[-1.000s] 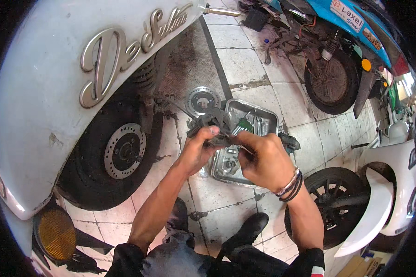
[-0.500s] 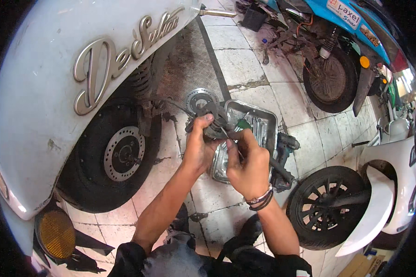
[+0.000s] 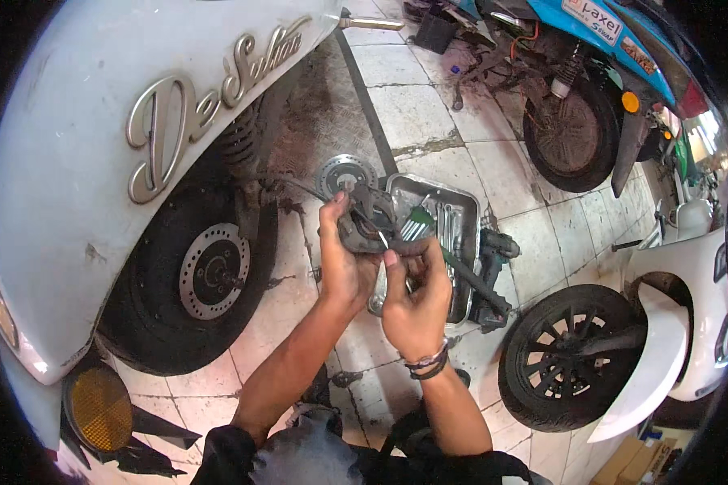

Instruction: The person removes the brake pads from the caliper using a tool, installs new brake pads, and then mounts the caliper back onto the motorcycle wheel.

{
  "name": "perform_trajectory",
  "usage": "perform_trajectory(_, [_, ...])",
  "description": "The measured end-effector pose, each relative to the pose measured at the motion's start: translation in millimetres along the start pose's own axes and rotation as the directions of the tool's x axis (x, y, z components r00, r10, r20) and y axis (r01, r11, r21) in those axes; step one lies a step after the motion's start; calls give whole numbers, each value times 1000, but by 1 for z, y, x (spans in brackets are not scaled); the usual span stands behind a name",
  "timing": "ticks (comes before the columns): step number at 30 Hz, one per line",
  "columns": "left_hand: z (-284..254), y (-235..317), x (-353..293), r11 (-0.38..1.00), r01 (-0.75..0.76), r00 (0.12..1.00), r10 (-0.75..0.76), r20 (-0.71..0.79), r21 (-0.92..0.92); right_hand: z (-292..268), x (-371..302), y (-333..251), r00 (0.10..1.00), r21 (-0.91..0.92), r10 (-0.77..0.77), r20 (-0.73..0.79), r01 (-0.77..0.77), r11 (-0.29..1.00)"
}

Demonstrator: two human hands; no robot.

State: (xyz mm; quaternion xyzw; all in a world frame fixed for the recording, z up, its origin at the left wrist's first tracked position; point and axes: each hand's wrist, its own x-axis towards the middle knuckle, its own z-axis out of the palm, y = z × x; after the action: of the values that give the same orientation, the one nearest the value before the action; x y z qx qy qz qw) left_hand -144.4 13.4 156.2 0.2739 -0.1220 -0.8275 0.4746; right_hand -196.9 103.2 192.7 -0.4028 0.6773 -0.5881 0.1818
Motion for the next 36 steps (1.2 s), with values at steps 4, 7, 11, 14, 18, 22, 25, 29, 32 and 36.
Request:
perform_trajectory(4, [11,-6,-6,1000,12,999,-12,49,-3,8,-15,13,975,149,-44,-217,77,986])
perform_trajectory(7, [2,1,-5,998,55,991,-54,125,0,10,-20,13,985,228,57,-163,-19,974])
perform_trajectory(11, [-22,9,-5,997,77,988,-75,133,-9,-25,-15,-2,995,-174,-21,99,38,984])
perform_trajectory(14, [-49,7,-3,974,225,963,-224,151,9,-65,-12,65,927,-274,-230,296,313,909])
perform_trajectory(18, [-94,6,-2,989,147,986,-147,75,5,-82,-30,159,774,-489,-217,595,563,667])
perform_trajectory(22, [-157,-14,0,937,-94,995,95,16,337,-90,-9,227,746,-750,213,631,517,413])
perform_trajectory(25, [-175,-10,3,744,-84,991,131,-21,662,-89,12,215,567,-550,-30,823,810,204])
perform_trajectory(29, [-154,7,-2,831,-10,1000,6,9,555,-26,30,114,560,-426,223,798,263,866])
perform_trajectory(32, [-128,20,-26,785,69,997,-67,-26,616,16,46,52,544,-443,377,750,-12,897])
perform_trajectory(36, [-134,15,-43,747,81,966,-222,132,660,22,42,50,742,-327,299,600,-113,938])
